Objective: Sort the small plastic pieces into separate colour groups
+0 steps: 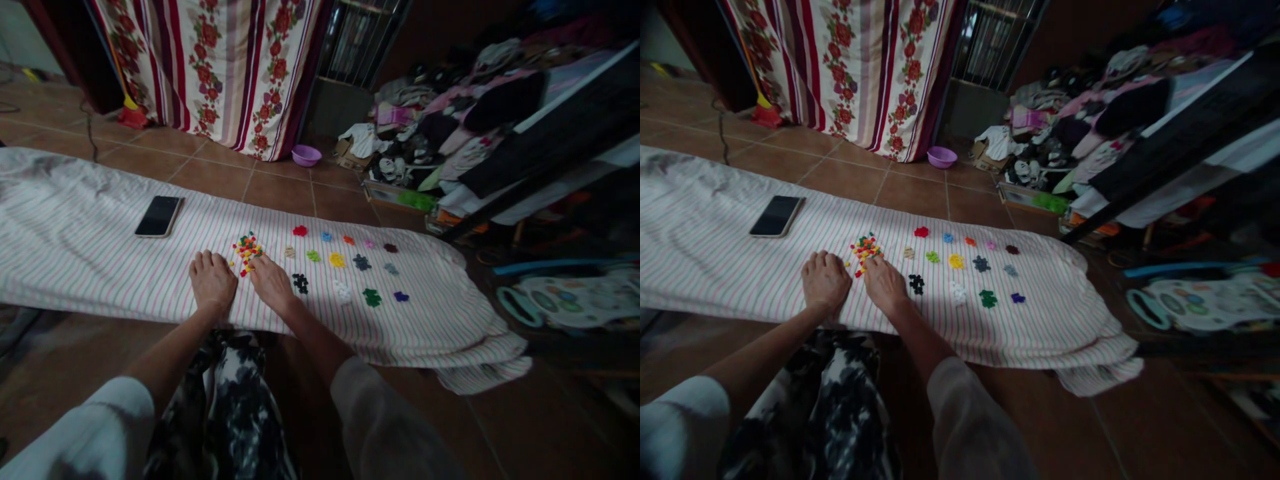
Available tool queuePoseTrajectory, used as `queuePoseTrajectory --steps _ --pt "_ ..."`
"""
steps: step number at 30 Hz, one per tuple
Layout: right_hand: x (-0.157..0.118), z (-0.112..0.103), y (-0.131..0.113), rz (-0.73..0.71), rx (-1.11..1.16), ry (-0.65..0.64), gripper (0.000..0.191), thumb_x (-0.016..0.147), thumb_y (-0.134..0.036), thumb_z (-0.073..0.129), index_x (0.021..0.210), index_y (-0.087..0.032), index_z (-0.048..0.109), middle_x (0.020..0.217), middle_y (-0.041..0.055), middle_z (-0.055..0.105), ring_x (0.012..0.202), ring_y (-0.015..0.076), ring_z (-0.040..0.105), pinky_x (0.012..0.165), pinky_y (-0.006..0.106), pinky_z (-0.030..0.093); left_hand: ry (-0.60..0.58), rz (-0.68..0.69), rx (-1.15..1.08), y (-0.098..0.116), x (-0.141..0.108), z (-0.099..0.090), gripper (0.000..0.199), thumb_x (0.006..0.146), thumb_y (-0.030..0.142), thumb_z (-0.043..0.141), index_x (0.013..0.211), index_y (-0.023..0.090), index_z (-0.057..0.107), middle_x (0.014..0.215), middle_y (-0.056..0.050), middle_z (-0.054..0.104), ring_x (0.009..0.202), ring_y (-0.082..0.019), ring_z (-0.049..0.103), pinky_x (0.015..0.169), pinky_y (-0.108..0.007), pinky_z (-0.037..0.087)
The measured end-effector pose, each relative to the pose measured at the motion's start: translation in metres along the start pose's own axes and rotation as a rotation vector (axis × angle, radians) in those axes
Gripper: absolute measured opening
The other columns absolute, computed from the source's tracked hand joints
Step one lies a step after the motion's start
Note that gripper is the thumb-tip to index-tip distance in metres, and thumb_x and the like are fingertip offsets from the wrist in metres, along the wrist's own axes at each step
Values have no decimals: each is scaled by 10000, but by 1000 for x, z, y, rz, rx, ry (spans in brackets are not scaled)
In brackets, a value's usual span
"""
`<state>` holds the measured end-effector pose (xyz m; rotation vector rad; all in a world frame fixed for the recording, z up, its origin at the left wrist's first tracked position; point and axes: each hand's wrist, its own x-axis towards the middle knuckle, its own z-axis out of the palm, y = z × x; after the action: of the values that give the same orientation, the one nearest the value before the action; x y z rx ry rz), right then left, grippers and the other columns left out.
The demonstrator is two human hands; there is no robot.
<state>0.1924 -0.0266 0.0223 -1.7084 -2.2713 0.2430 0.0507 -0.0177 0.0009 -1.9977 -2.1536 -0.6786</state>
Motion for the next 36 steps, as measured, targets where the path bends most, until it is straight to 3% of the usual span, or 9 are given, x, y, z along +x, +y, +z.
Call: queuePoseTrajectory --steps 5,12,16,21,26,31,36 --pt "-3 -3 4 -81 125 34 313 946 -152 417 1193 -243 587 1154 52 584 1034 159 588 890 276 492 12 7 6 -1 0 2 367 898 236 307 1012 69 613 1217 -226 600 1257 -350 463 1018 -487 370" --pt "-11 -7 41 -97 276 180 304 905 -92 442 1038 -216 686 1060 58 617 1035 158 590 954 287 478 12 -6 -8 -1 -1 3 376 902 249 295 1026 84 610 1230 -218 592 1250 -341 465 1014 -492 367" --pt "-19 -16 71 -25 307 311 290 872 -87 461 995 -206 695 1036 66 636 1055 176 588 958 319 479 -22 -5 -2 -1 0 1 356 887 263 323 1007 93 611 1185 -212 605 1220 -345 473 995 -493 375" --pt "-32 -34 104 113 265 394 288 856 -118 461 977 -219 701 998 62 653 927 177 617 879 318 495 -18 -7 16 0 0 -3 388 906 275 283 995 83 609 1144 -211 611 1189 -339 487 983 -482 383" --pt "-44 -56 145 273 157 472 272 836 -156 470 976 -190 701 973 87 675 919 210 622 875 342 485 -28 -16 -2 1 0 -4 380 897 275 297 1014 85 604 1149 -209 601 1198 -335 478 992 -484 373" --pt "-53 -65 180 374 97 454 306 801 -138 468 995 -198 696 971 75 706 911 212 630 878 350 488 -49 -20 -13 2 0 -6 377 895 283 302 1031 92 596 1153 -213 592 1208 -335 466 996 -494 362" --pt "-53 -61 189 412 41 395 329 813 -134 458 1025 -202 700 1031 70 719 918 206 636 898 354 477 -29 -25 -7 0 0 -1 375 900 276 291 1037 98 591 1153 -204 596 1204 -330 473 998 -487 360"
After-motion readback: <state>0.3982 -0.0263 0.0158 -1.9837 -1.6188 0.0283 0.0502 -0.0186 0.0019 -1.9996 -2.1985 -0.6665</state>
